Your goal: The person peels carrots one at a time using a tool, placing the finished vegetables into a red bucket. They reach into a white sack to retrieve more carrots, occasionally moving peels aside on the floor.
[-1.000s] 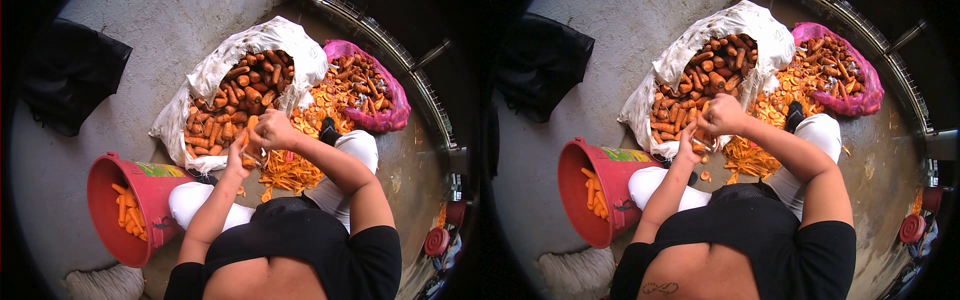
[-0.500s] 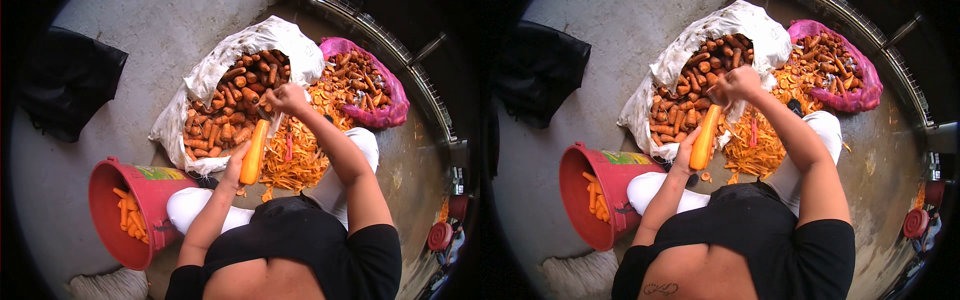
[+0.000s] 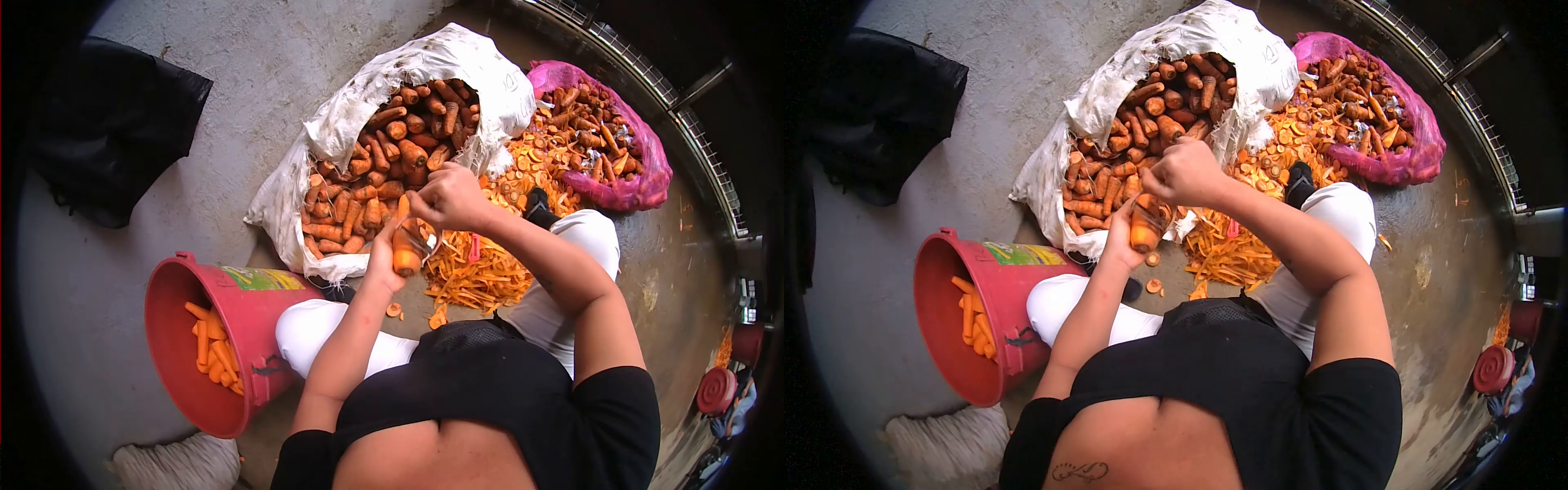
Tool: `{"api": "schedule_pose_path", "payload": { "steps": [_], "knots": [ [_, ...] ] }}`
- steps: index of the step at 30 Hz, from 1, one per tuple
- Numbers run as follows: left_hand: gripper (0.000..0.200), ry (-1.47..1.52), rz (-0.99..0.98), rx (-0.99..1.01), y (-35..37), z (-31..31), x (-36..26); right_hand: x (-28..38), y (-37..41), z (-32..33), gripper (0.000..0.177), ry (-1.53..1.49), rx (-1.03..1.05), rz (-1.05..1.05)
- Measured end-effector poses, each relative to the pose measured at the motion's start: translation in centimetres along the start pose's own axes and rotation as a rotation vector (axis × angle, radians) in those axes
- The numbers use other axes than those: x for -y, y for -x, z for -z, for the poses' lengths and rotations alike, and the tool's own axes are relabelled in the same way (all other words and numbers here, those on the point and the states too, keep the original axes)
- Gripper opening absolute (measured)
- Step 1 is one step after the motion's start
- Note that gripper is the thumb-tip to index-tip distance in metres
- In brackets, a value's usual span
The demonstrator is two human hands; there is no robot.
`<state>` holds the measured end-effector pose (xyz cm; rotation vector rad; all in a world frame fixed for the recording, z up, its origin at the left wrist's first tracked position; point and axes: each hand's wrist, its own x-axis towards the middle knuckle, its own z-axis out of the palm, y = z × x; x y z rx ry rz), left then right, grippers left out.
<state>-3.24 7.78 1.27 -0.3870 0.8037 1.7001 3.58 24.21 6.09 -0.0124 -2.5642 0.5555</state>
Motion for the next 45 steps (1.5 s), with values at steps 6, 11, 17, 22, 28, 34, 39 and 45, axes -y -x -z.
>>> {"api": "schedule_pose_path", "payload": {
  "steps": [6,11,17,22,28,34,39,45],
  "knots": [
    [0.032,0.028,0.071,0.014,-0.4,-0.1,-0.2,1.2,0.3,-0.3,0.035,-0.088,0.027,0.058],
    [0.034,0.007,0.043,0.058,-0.8,0.4,0.1,1.2,0.7,-0.6,0.034,-0.055,0.032,0.082],
    [0.036,-0.087,0.037,0.047,0.7,-0.8,0.4,-0.1,0.6,-1.0,0.034,-0.029,0.031,0.012],
    [0.036,-0.284,0.06,0.139,2.4,-0.3,0.9,-3.9,0.4,-0.4,0.032,0.077,0.005,-0.092],
    [0.039,-0.289,0.048,0.195,3.2,0.1,0.5,-3.9,0.4,-0.5,0.042,-0.002,0.013,-0.171],
    [0.044,-0.329,0.034,0.301,4.7,-0.5,-0.2,-9.3,0.0,1.9,0.049,0.285,0.052,-0.706],
    [0.047,-0.215,0.046,0.241,3.8,-0.4,-1.1,-4.8,-1.0,2.8,0.043,0.117,0.08,-0.655],
    [0.037,-0.156,-0.039,0.042,1.6,-0.5,-0.5,0.2,-0.1,0.3,0.034,0.025,-0.003,-0.077]
  ]
}}
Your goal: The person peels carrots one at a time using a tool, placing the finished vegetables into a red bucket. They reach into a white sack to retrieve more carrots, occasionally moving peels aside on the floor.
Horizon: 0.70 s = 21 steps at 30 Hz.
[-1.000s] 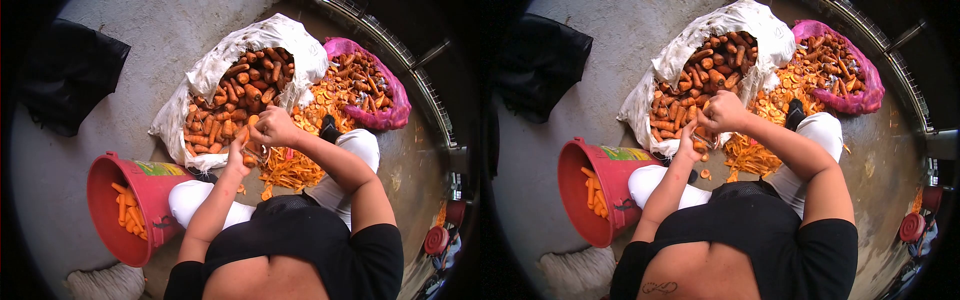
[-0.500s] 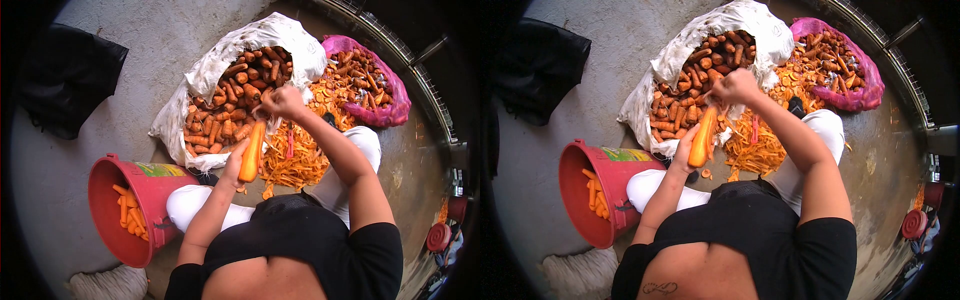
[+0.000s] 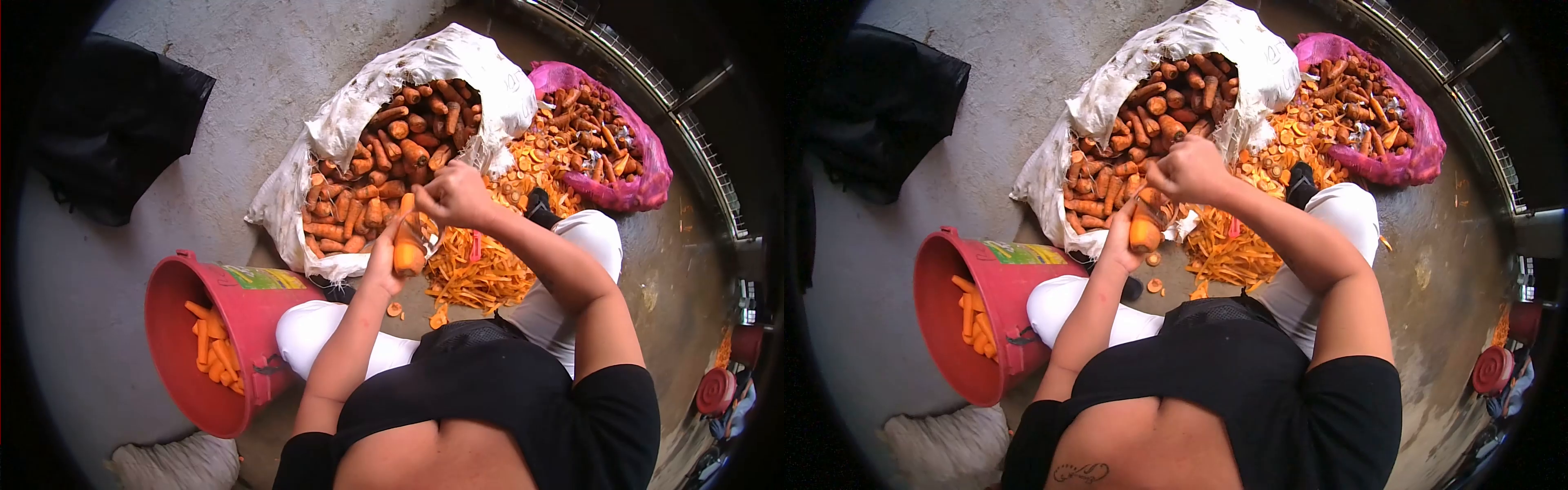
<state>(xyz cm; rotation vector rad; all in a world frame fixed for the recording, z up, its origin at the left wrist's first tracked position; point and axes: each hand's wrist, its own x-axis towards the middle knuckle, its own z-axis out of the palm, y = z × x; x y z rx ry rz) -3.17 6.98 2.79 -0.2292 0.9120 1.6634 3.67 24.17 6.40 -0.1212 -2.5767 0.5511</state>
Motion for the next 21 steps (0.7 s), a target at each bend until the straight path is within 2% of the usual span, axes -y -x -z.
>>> {"api": "schedule_pose_path", "payload": {
  "steps": [2,3,5,8,17,19,20,21],
  "knots": [
    [0.039,0.018,0.036,-0.023,0.1,-0.7,0.1,0.7,0.2,-0.3,0.031,-0.084,-0.025,0.051],
    [0.039,0.03,0.036,0.006,-1.8,1.6,0.8,1.0,0.3,-0.2,0.031,-0.099,-0.011,0.074],
    [0.038,0.02,0.069,0.008,-2.1,1.7,0.8,1.2,0.7,-0.4,0.031,-0.151,0.004,0.109],
    [0.043,-0.013,0.112,0.034,-2.0,1.5,1.1,1.5,1.2,-0.4,0.032,-0.141,0.006,0.13],
    [0.043,-0.014,0.01,0.094,-0.7,0.0,1.5,0.7,1.6,-0.7,0.035,-0.154,0.018,0.099],
    [0.04,-0.096,-0.073,0.071,0.3,-0.8,1.5,-1.0,1.3,-0.6,0.036,-0.109,0.033,-0.042],
    [0.039,-0.106,-0.027,0.111,0.4,-0.6,1.5,-2.0,0.9,-0.4,0.036,-0.086,0.037,-0.114],
    [0.037,-0.113,0.019,0.148,0.6,-0.3,1.4,-2.6,0.6,-0.2,0.036,-0.026,-0.069,-0.027]
  ]
}}
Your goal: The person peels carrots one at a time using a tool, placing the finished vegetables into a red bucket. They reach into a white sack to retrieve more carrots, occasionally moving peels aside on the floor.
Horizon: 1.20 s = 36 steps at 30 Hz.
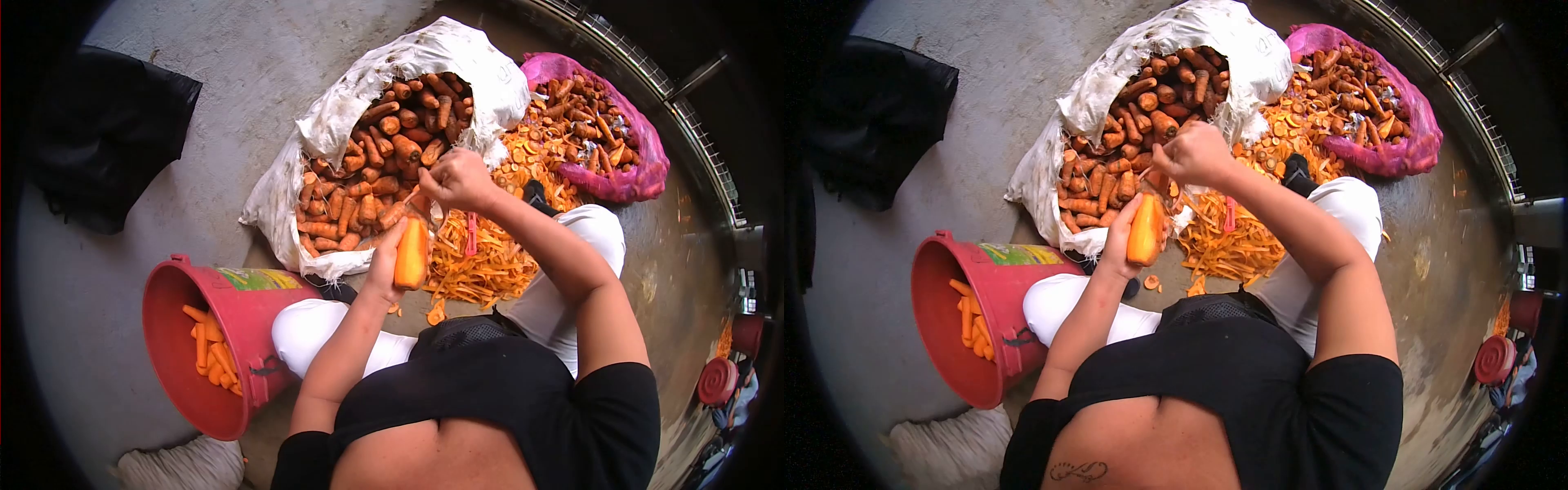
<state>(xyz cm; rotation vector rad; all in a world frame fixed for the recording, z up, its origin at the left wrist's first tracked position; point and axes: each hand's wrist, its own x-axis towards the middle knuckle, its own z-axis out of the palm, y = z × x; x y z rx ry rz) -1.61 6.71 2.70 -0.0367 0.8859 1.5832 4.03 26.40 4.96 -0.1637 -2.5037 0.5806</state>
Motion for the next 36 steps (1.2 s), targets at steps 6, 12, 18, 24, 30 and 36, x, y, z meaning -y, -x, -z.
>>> {"api": "schedule_pose_path", "payload": {
  "steps": [6,12,18,24,30,36],
  "knots": [
    [0.037,-0.022,0.054,0.025,0.8,0.0,-0.5,-0.7,0.0,-0.3,0.035,0.026,-0.032,0.025],
    [0.048,-0.064,0.078,0.188,2.1,-0.3,-1.1,-7.7,-1.1,1.9,0.051,0.552,0.031,-0.403],
    [0.045,0.023,0.008,0.006,0.9,0.5,-1.3,-1.9,-2.0,2.2,0.042,0.121,0.178,-0.538],
    [0.041,0.249,0.007,-0.245,-0.7,-0.3,-1.3,3.5,-0.2,1.1,0.031,-0.015,0.115,0.004],
    [0.04,0.215,0.068,-0.136,-1.9,2.5,-0.5,4.5,0.8,0.4,0.029,-0.075,0.117,0.134],
    [0.038,0.211,0.068,-0.118,-0.8,0.6,-0.6,4.2,1.1,-0.2,0.031,-0.048,0.125,0.17]
  ]
}}
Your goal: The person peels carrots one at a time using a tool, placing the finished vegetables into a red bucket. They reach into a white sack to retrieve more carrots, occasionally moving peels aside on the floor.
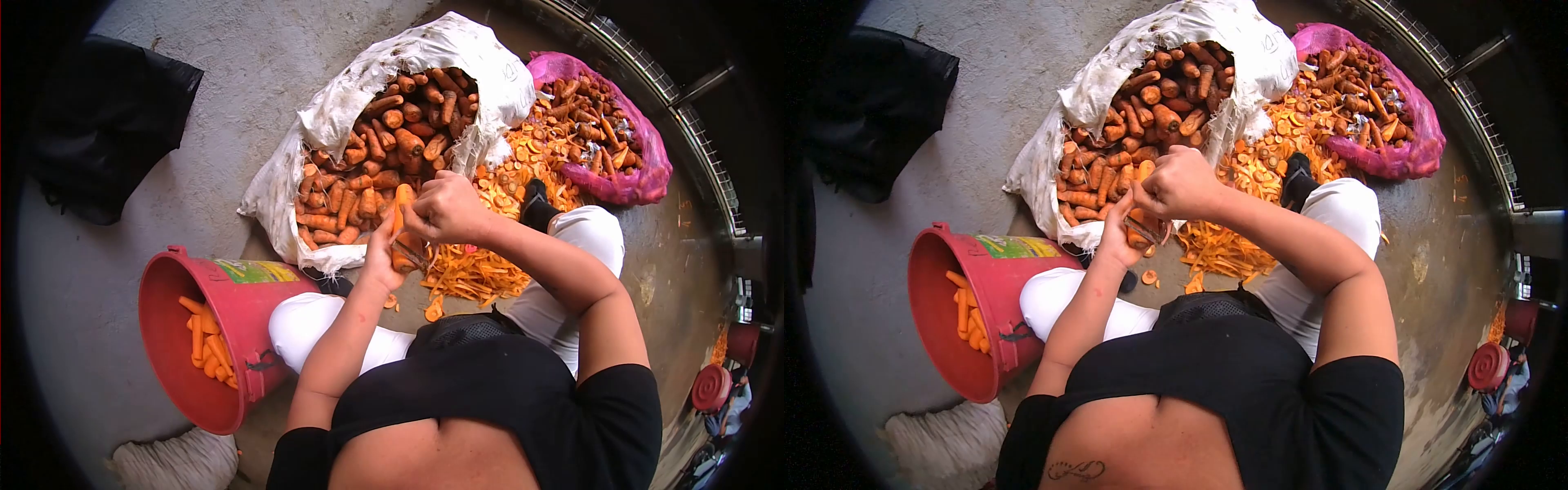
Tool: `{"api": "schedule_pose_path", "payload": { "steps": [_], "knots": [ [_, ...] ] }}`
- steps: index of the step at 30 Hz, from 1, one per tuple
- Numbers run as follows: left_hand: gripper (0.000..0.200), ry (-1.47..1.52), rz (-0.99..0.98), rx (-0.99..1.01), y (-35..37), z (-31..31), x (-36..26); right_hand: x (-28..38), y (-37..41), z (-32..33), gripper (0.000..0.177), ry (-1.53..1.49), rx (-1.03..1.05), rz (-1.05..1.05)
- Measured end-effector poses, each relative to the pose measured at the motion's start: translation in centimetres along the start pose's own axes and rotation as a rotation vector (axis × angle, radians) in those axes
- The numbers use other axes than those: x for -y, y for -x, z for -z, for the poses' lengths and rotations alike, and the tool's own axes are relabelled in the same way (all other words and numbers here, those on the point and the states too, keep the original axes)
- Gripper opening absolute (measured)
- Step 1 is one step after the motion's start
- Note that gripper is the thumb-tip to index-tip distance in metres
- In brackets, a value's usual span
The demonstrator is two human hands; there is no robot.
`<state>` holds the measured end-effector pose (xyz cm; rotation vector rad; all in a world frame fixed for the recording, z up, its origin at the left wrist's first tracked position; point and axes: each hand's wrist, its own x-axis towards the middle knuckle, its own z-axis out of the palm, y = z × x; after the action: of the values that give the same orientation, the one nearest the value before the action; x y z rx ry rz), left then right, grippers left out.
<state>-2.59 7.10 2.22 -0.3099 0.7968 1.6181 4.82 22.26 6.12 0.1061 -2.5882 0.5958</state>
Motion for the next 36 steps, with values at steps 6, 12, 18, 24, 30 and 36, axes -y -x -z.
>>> {"api": "schedule_pose_path", "payload": {
  "steps": [6,12,18,24,30,36],
  "knots": [
    [0.036,-0.029,0.003,0.052,0.3,0.4,0.1,0.0,0.0,-0.3,0.033,-0.044,-0.002,0.0],
    [0.04,-0.275,0.003,0.102,1.8,0.4,0.9,-5.9,-1.3,1.2,0.043,0.239,-0.054,-0.209],
    [0.041,-0.367,-0.017,0.129,3.1,-0.1,0.3,-5.6,-1.1,1.4,0.046,0.159,0.0,-0.358],
    [0.041,-0.354,-0.066,0.207,3.8,-0.4,-0.3,-10.8,-0.8,2.5,0.051,0.351,-0.024,-0.765],
    [0.038,-0.113,-0.075,0.046,1.1,1.0,-1.3,-4.4,-1.2,1.7,0.04,0.023,0.116,-0.545],
    [0.033,0.066,-0.049,0.045,-0.8,2.3,-0.8,-0.3,-0.8,0.3,0.032,-0.061,-0.048,-0.121]
  ]
}}
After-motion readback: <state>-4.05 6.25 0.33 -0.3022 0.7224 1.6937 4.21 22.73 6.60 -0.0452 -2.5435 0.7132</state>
